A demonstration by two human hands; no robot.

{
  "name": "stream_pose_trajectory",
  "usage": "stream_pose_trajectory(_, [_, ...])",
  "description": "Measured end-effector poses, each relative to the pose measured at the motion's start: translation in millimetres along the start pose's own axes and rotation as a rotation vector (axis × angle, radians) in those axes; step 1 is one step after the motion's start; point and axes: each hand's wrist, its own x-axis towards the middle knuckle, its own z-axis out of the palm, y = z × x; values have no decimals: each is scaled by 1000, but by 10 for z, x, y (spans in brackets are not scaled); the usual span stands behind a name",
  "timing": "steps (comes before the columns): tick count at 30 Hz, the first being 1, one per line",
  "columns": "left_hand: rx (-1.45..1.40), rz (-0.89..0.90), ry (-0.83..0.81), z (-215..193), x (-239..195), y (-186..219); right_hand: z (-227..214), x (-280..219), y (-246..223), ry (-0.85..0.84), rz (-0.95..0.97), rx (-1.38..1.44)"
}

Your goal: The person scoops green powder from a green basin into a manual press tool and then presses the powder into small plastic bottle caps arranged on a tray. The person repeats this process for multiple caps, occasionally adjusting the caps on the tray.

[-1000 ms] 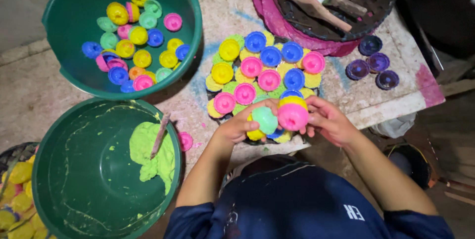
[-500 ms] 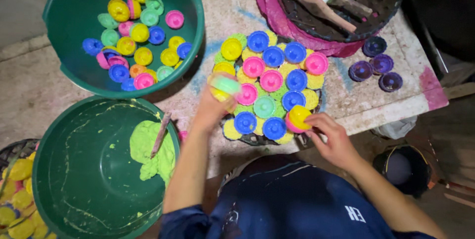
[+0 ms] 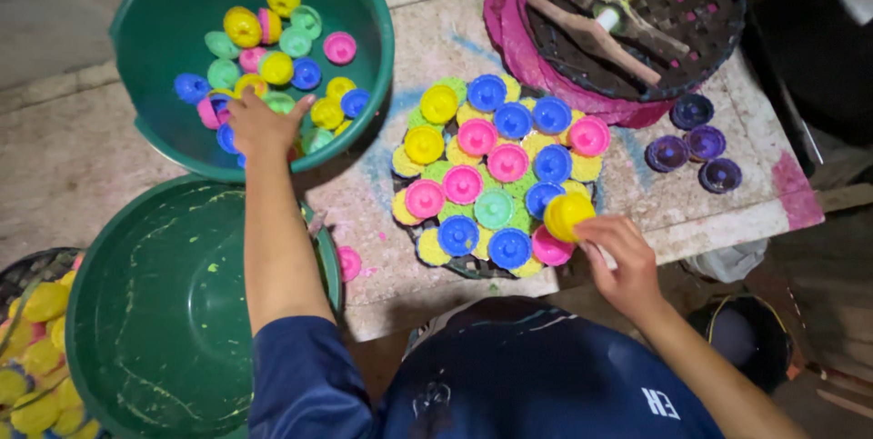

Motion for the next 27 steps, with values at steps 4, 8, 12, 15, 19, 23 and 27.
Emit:
stream_pose_trajectory(4, [-167,367,346,150,-65,240,295,665,-123,-53,68,221])
stream_pose_trajectory(8, [-1411,38,-794,72,-569,723,863,1559,-402,-35,-137,260])
stream_pose_trajectory(12, [-1619,210,-1122,-291,-1074,827,950,1942,-550,-49,-326,289])
stream_pose_trajectory(15, [-1593,151,-854,-488,-937,589,621,1861,-292,-84,-209,152])
stream_pose_trajectory(19, [-1439,-3,-581,-324,-441,164,174,1471,321,-408,22,-423])
stream_pose_trajectory(23, [-932,10,-243,8,-106,-18,230,1117,704,-413,15,-429])
stream_pose_trajectory(27, [-562,394,211,42,-224,163,371,1054,858,-386,-66,-392])
